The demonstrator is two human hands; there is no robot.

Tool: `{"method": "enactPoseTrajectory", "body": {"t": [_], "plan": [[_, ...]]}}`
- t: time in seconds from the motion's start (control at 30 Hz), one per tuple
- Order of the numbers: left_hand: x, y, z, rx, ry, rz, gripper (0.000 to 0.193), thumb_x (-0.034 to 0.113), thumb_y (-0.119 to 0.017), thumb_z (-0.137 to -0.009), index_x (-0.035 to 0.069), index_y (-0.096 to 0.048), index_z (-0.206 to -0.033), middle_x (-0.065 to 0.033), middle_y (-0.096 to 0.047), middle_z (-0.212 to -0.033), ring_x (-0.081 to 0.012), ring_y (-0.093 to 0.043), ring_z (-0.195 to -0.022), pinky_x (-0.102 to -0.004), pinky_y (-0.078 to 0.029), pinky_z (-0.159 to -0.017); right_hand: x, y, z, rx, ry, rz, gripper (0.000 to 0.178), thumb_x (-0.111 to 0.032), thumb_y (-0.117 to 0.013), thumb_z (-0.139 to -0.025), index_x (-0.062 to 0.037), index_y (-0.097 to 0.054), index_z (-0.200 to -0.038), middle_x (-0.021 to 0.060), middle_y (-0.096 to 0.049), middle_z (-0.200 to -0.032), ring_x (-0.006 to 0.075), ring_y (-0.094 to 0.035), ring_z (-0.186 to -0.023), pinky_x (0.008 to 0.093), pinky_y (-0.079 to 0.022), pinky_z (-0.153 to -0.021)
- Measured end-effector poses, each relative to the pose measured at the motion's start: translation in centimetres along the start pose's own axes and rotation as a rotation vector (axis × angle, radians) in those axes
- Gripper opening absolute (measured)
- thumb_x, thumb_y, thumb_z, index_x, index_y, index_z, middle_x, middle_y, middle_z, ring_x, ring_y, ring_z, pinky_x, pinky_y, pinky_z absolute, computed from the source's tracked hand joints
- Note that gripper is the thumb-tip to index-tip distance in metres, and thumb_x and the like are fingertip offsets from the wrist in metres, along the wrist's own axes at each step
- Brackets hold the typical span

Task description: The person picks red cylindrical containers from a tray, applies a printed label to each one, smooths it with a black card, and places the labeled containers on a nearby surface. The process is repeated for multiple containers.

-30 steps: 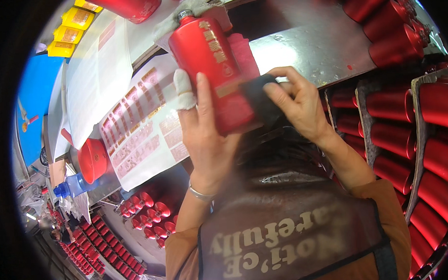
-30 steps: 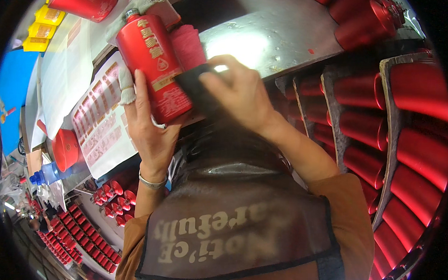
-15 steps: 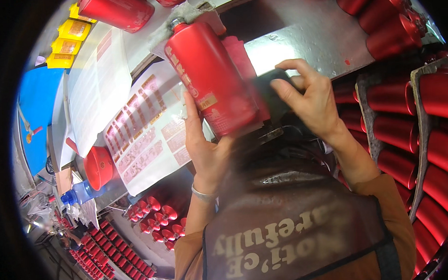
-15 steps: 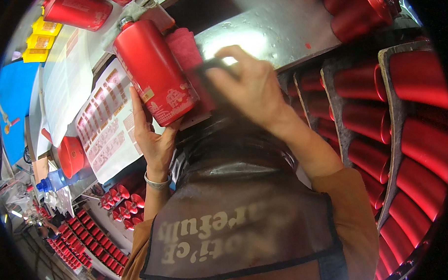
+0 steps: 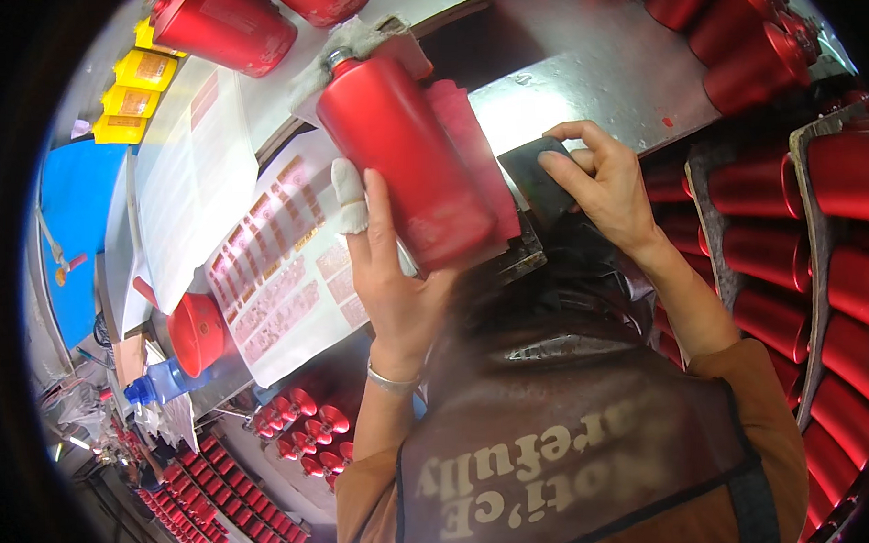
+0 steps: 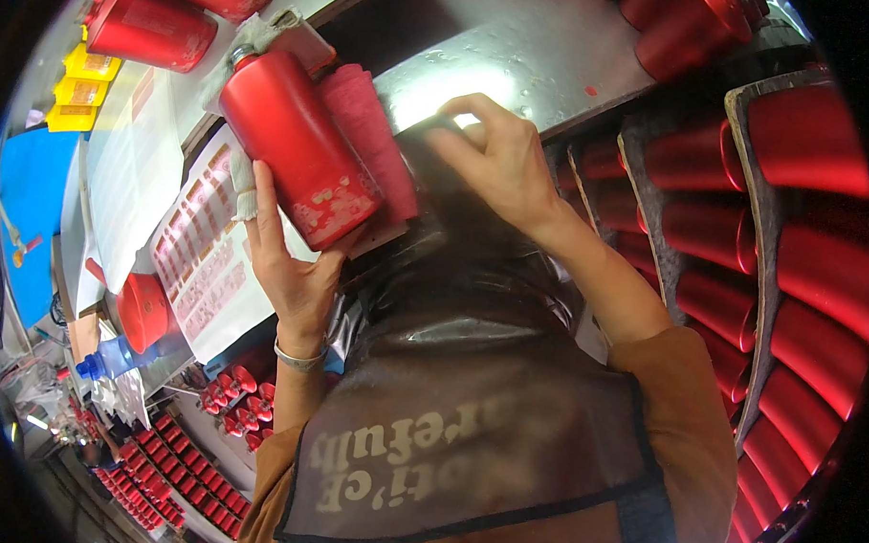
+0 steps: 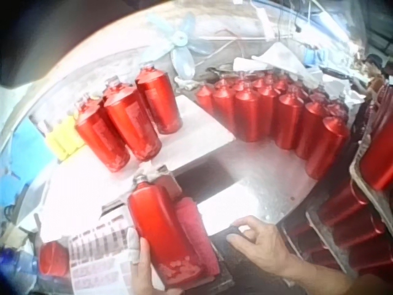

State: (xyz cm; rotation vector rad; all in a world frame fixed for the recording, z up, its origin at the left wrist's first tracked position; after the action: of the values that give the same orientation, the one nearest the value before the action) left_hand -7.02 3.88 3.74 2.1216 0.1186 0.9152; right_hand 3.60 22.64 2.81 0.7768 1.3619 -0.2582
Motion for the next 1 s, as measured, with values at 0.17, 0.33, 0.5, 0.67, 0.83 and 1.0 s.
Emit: {"method": "enactPoseTrajectory", "body": {"t": [0.17, 0.33, 0.5, 0.67, 0.83, 1.0], "plan": [[-1.2, -0.7, 1.5, -0.004, 0.110, 0.096, 0.103, 0.015, -0.088, -0.070, -0.001, -0.033, -0.156, -0.0240, -0.047, -0.150, -0.0357, -0.048, -0.135, -0.0401, -0.039, -0.112, -1.5, -0.6, 1.8, -0.025, 0.331, -0.010, 0.032, -0.012, -0.072, -0.091, -0.0026, -0.062, -0.120, 0.0015, -0.056, -0.058, 0.0036, -0.045, -0.055, 0.0236, -0.038, -0.052], [-3.4, -1.6, 2.6, 0.015, 0.151, 0.228, 0.108, 0.018, -0.088, -0.074, -0.002, -0.025, -0.158, -0.0211, -0.042, -0.155, -0.0301, -0.045, -0.139, -0.0381, -0.035, -0.115, -0.2, 0.0, 0.2, 0.056, 0.092, 0.276, 0.026, -0.015, -0.068, -0.094, -0.0023, -0.062, -0.117, 0.0041, -0.055, -0.058, 0.0061, -0.045, -0.054, 0.0263, -0.037, -0.051], [-5.5, -3.3, 3.6, 0.063, 0.234, 0.548, 0.107, 0.012, -0.085, -0.075, -0.005, -0.020, -0.158, -0.0248, -0.037, -0.157, -0.0325, -0.039, -0.145, -0.0390, -0.031, -0.118, -2.3, -0.3, 1.2, -0.059, 0.434, -0.113, 0.030, -0.012, -0.072, -0.092, -0.0013, -0.062, -0.118, 0.0022, -0.059, -0.059, 0.0031, -0.048, -0.056, 0.0220, -0.038, -0.053], [-4.5, -1.9, 3.0, 0.018, 0.164, 0.311, 0.109, 0.015, -0.086, -0.074, -0.005, -0.020, -0.158, -0.0259, -0.033, -0.159, -0.0362, -0.035, -0.147, -0.0417, -0.028, -0.119, 0.7, -0.5, -0.2, -0.037, -0.069, -0.012, 0.026, -0.017, -0.070, -0.093, -0.0032, -0.063, -0.115, -0.0005, -0.058, -0.058, 0.0037, -0.049, -0.054, 0.0241, -0.039, -0.051], [0.0, -0.3, 2.0, -0.067, -0.009, -0.086, 0.107, 0.012, -0.087, -0.069, 0.002, -0.028, -0.158, -0.0254, -0.034, -0.158, -0.0406, -0.035, -0.146, -0.0425, -0.029, -0.119, -0.2, -0.7, 0.5, -0.138, 0.195, -0.187, 0.027, -0.012, -0.071, -0.092, -0.0041, -0.064, -0.117, -0.0024, -0.055, -0.059, 0.0023, -0.046, -0.058, 0.0227, -0.038, -0.054], [-0.2, 0.2, 0.4, -0.083, 0.046, -0.005, 0.102, 0.012, -0.088, -0.068, -0.001, -0.035, -0.154, -0.0281, -0.032, -0.159, -0.0424, -0.037, -0.145, -0.0450, -0.032, -0.118, 2.3, -0.1, -1.2, -0.034, -0.017, 0.029, 0.029, -0.018, -0.068, -0.094, -0.0017, -0.064, -0.118, -0.0035, -0.055, -0.059, 0.0022, -0.047, -0.056, 0.0226, -0.035, -0.052]]}}
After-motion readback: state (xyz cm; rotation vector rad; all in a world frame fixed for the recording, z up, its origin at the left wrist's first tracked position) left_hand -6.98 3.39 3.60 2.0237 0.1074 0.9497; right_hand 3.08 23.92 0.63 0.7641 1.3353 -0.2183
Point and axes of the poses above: each hand's wrist, its own z-axis away from the middle knuckle, its own y-axis out of the back of the hand, x = y × z, the point moved 5 cm from there along -z, towards the middle knuckle
